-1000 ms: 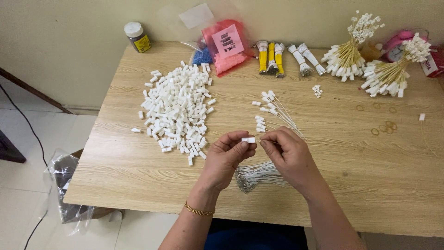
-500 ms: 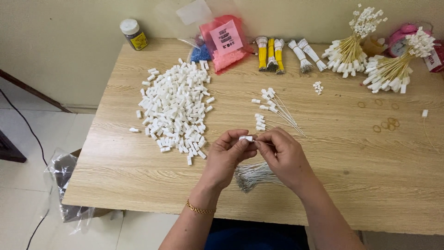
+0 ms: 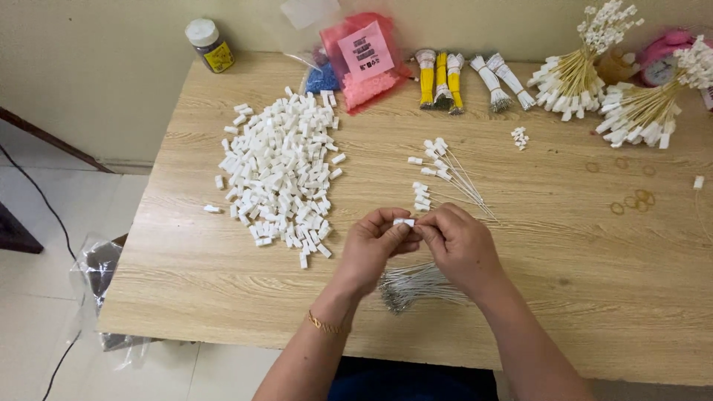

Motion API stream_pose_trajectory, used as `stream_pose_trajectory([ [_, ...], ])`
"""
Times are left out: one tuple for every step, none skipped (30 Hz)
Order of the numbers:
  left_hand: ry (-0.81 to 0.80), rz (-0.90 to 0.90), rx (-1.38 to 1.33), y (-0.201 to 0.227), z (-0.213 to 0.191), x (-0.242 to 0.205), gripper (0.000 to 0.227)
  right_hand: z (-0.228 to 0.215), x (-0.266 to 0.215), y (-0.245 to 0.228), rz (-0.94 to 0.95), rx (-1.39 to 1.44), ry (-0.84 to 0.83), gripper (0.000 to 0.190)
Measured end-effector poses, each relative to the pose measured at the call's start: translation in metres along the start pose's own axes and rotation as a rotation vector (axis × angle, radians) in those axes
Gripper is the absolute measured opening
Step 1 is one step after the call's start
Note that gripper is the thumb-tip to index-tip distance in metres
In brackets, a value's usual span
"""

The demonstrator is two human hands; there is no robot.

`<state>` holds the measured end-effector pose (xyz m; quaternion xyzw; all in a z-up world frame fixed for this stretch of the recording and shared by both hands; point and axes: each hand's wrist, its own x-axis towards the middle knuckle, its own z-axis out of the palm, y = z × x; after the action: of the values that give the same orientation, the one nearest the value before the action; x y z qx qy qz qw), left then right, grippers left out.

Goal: Assembling small white plastic caps onto thin wires at a workbench

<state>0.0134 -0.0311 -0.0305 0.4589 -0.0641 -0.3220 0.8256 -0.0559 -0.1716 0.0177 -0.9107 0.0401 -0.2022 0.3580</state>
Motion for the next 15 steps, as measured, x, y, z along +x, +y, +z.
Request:
stream_pose_trajectory([
  [-0.001,-0.003,-0.001,0.010,0.000,0.007,0.022,0.008,0.002,0.016,0.003,-0.002,0.000,0.006],
  [-0.011,0.038,0.304,0.020,-0.001,0.014,0.026,0.017,0.004,0.032,0.001,-0.017,0.014,0.006],
  [-0.023,0.079,0.608,0.029,-0.002,0.020,0.032,0.025,0.005,0.047,-0.001,-0.033,0.027,0.006],
  [-0.022,0.078,0.609,0.027,-0.017,0.040,0.032,0.026,0.008,0.056,0.000,-0.032,0.027,0.006],
  [0.090,0.305,0.998,0.025,-0.033,0.061,0.033,0.027,0.012,0.065,-0.004,-0.059,0.045,0.005],
  [0.205,0.538,1.382,0.023,-0.048,0.082,0.035,0.028,0.014,0.074,-0.004,-0.087,0.065,0.005],
  [0.202,0.536,1.384,0.023,-0.062,0.097,0.035,0.031,0.015,0.088,-0.002,-0.086,0.065,0.005],
  [0.328,0.596,1.650,0.020,-0.075,0.112,0.036,0.034,0.013,0.103,0.011,-0.172,0.087,0.004],
  [0.458,0.653,1.916,0.018,-0.089,0.126,0.037,0.036,0.010,0.117,0.024,-0.258,0.108,0.004],
  [0.452,0.646,1.914,0.020,-0.092,0.131,0.037,0.033,0.009,0.114,0.031,-0.260,0.104,0.004],
  [0.475,0.670,2.026,0.022,-0.096,0.135,0.024,0.031,0.007,0.110,0.041,-0.334,0.089,0.006],
  [0.500,0.689,2.139,0.024,-0.102,0.139,0.013,0.029,0.006,0.106,0.049,-0.406,0.070,0.008],
  [0.495,0.679,2.138,0.021,-0.104,0.148,0.013,0.028,0.007,0.097,0.054,-0.406,0.062,0.008],
  [0.492,0.588,2.140,0.017,-0.108,0.154,0.015,0.028,0.007,0.089,0.066,-0.393,-0.038,0.008],
  [0.488,0.497,2.139,0.012,-0.113,0.159,0.019,0.028,0.006,0.080,0.077,-0.379,-0.138,0.008],
])
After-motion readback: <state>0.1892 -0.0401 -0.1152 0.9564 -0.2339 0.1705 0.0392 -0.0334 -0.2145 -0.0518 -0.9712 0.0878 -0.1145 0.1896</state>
